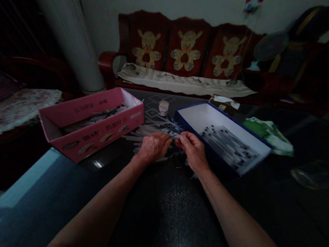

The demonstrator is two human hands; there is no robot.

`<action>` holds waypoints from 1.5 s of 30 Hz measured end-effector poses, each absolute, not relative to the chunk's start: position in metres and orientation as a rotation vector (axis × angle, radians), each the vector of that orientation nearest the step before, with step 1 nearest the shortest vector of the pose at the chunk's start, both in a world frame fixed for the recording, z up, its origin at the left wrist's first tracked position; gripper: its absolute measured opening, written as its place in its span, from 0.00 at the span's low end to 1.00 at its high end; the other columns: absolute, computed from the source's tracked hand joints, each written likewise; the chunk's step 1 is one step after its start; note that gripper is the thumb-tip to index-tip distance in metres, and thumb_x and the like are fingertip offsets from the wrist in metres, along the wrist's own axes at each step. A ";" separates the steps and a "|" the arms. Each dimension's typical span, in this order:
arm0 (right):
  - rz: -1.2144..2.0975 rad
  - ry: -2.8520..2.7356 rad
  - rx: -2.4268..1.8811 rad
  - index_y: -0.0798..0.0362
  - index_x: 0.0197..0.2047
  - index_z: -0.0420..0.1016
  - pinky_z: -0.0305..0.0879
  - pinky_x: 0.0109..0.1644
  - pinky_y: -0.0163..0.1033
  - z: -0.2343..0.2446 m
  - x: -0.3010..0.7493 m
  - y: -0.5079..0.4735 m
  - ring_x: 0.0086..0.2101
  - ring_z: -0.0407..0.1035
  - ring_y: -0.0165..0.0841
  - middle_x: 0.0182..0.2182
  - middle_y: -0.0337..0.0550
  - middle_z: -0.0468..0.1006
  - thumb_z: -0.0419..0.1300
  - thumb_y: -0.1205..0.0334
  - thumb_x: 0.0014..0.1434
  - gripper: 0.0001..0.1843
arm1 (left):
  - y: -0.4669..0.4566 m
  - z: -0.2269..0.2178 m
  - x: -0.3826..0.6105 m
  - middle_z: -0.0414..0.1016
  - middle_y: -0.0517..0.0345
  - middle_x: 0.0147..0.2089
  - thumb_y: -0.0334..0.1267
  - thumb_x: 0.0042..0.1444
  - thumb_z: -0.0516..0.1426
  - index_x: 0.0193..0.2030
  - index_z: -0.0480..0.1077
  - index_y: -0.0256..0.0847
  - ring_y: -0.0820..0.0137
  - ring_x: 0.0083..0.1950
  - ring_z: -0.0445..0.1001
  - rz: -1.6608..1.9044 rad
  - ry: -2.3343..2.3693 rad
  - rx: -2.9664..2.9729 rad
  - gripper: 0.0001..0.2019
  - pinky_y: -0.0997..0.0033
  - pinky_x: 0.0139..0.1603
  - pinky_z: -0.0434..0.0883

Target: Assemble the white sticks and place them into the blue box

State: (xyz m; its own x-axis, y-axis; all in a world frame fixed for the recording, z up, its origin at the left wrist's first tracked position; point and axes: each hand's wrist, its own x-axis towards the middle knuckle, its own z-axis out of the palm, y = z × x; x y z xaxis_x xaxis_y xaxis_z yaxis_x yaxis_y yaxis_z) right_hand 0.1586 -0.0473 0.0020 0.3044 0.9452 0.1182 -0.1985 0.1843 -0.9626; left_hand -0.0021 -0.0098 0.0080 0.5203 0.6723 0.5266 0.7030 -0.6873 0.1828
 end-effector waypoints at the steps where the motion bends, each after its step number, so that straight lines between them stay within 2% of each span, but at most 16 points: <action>1: 0.996 -0.892 -1.061 0.52 0.37 0.74 0.72 0.41 0.40 0.003 0.159 -0.047 0.31 0.73 0.30 0.30 0.36 0.79 0.68 0.55 0.47 0.15 | -0.010 0.008 -0.002 0.75 0.53 0.35 0.42 0.66 0.48 0.43 0.73 0.37 0.67 0.37 0.75 -0.896 -1.194 -2.693 0.15 0.73 0.34 0.68; 4: 1.042 -0.855 -1.056 0.53 0.36 0.75 0.72 0.41 0.39 0.005 0.159 -0.047 0.30 0.73 0.29 0.29 0.36 0.78 0.69 0.55 0.45 0.16 | -0.011 0.006 -0.001 0.74 0.53 0.33 0.40 0.66 0.48 0.38 0.73 0.37 0.68 0.35 0.74 -0.917 -1.169 -2.677 0.15 0.73 0.33 0.67; 8: 1.069 -0.823 -1.049 0.53 0.36 0.75 0.72 0.41 0.39 0.005 0.155 -0.046 0.29 0.72 0.29 0.29 0.35 0.78 0.69 0.56 0.44 0.16 | -0.013 0.003 0.000 0.74 0.54 0.32 0.40 0.65 0.49 0.38 0.73 0.37 0.69 0.34 0.73 -0.975 -1.151 -2.617 0.14 0.73 0.33 0.67; 13: 1.004 -0.944 -1.110 0.52 0.38 0.73 0.70 0.41 0.39 0.011 0.155 -0.050 0.30 0.72 0.30 0.30 0.36 0.77 0.65 0.54 0.49 0.14 | -0.009 0.003 -0.004 0.74 0.54 0.33 0.40 0.66 0.49 0.40 0.73 0.36 0.69 0.34 0.71 -1.007 -1.039 -2.584 0.14 0.71 0.36 0.67; 17: 0.637 -1.403 -1.325 0.52 0.33 0.71 0.67 0.38 0.37 0.024 0.166 -0.056 0.29 0.69 0.31 0.28 0.37 0.75 0.61 0.59 0.52 0.06 | -0.004 0.004 -0.007 0.74 0.53 0.35 0.43 0.66 0.49 0.44 0.74 0.39 0.68 0.36 0.70 -0.977 -0.952 -2.600 0.15 0.67 0.40 0.66; 19: 0.377 -1.669 -1.381 0.52 0.33 0.71 0.66 0.40 0.38 0.032 0.171 -0.059 0.31 0.69 0.32 0.31 0.40 0.75 0.60 0.62 0.53 0.04 | -0.003 0.005 -0.007 0.75 0.53 0.36 0.45 0.66 0.50 0.46 0.74 0.41 0.66 0.37 0.70 -0.981 -0.926 -2.598 0.15 0.64 0.42 0.64; 24: 0.070 -2.109 -1.489 0.53 0.45 0.74 0.65 0.47 0.39 0.051 0.168 -0.069 0.41 0.70 0.36 0.39 0.47 0.74 0.54 0.67 0.59 0.12 | -0.006 0.005 -0.003 0.77 0.51 0.37 0.45 0.65 0.51 0.49 0.73 0.40 0.65 0.38 0.70 -1.061 -0.895 -2.604 0.15 0.61 0.44 0.63; 26: -0.006 -2.194 -1.565 0.52 0.44 0.75 0.65 0.46 0.39 0.061 0.167 -0.073 0.40 0.70 0.36 0.38 0.47 0.74 0.53 0.67 0.61 0.12 | -0.008 0.006 -0.002 0.77 0.50 0.41 0.46 0.64 0.52 0.54 0.70 0.39 0.63 0.41 0.71 -1.101 -0.891 -2.581 0.17 0.59 0.48 0.63; 28: -0.066 -2.200 -1.611 0.53 0.43 0.76 0.65 0.45 0.38 0.072 0.174 -0.075 0.39 0.70 0.36 0.38 0.47 0.74 0.53 0.66 0.61 0.12 | -0.009 0.006 -0.002 0.75 0.46 0.50 0.47 0.63 0.54 0.59 0.66 0.38 0.59 0.51 0.70 -1.165 -0.909 -2.516 0.21 0.54 0.55 0.61; 30: -0.137 -2.136 -1.648 0.53 0.43 0.77 0.65 0.44 0.39 0.082 0.195 -0.075 0.39 0.71 0.37 0.38 0.48 0.76 0.52 0.64 0.61 0.12 | -0.010 0.006 -0.004 0.69 0.42 0.60 0.47 0.61 0.55 0.62 0.62 0.38 0.55 0.61 0.64 -1.237 -0.944 -2.438 0.25 0.51 0.61 0.57; 32: -0.257 -2.031 -1.742 0.53 0.42 0.78 0.65 0.44 0.40 0.087 0.229 -0.072 0.38 0.72 0.38 0.37 0.48 0.78 0.53 0.63 0.60 0.13 | -0.009 0.004 -0.005 0.64 0.40 0.64 0.44 0.61 0.55 0.63 0.61 0.38 0.54 0.64 0.61 -1.287 -0.987 -2.393 0.26 0.50 0.62 0.56; 35: -0.343 -1.917 -2.091 0.52 0.42 0.80 0.65 0.41 0.41 0.083 0.287 -0.065 0.35 0.73 0.39 0.36 0.48 0.81 0.55 0.62 0.57 0.14 | -0.006 0.001 -0.006 0.64 0.40 0.64 0.39 0.61 0.53 0.63 0.60 0.38 0.55 0.63 0.62 -1.314 -1.045 -2.387 0.23 0.51 0.61 0.59; 38: -0.248 -1.899 -2.429 0.49 0.39 0.82 0.64 0.38 0.40 0.067 0.329 -0.059 0.35 0.74 0.39 0.35 0.46 0.82 0.56 0.61 0.55 0.13 | -0.004 -0.001 -0.006 0.67 0.41 0.61 0.35 0.61 0.52 0.62 0.62 0.37 0.56 0.60 0.65 -1.342 -1.061 -2.384 0.22 0.52 0.58 0.61; 42: -0.247 -1.897 -2.532 0.47 0.38 0.82 0.64 0.36 0.39 0.049 0.347 -0.055 0.34 0.75 0.38 0.34 0.46 0.82 0.57 0.60 0.54 0.13 | -0.003 -0.001 -0.006 0.70 0.42 0.57 0.33 0.61 0.51 0.60 0.64 0.37 0.58 0.54 0.68 -1.338 -1.061 -2.417 0.20 0.53 0.54 0.63; 45: -0.335 -1.836 -2.493 0.51 0.41 0.81 0.65 0.36 0.40 0.048 0.343 -0.058 0.34 0.74 0.39 0.37 0.50 0.81 0.59 0.59 0.53 0.14 | -0.002 -0.002 -0.006 0.72 0.43 0.54 0.33 0.61 0.50 0.59 0.66 0.37 0.59 0.51 0.69 -1.317 -1.063 -2.423 0.19 0.55 0.52 0.64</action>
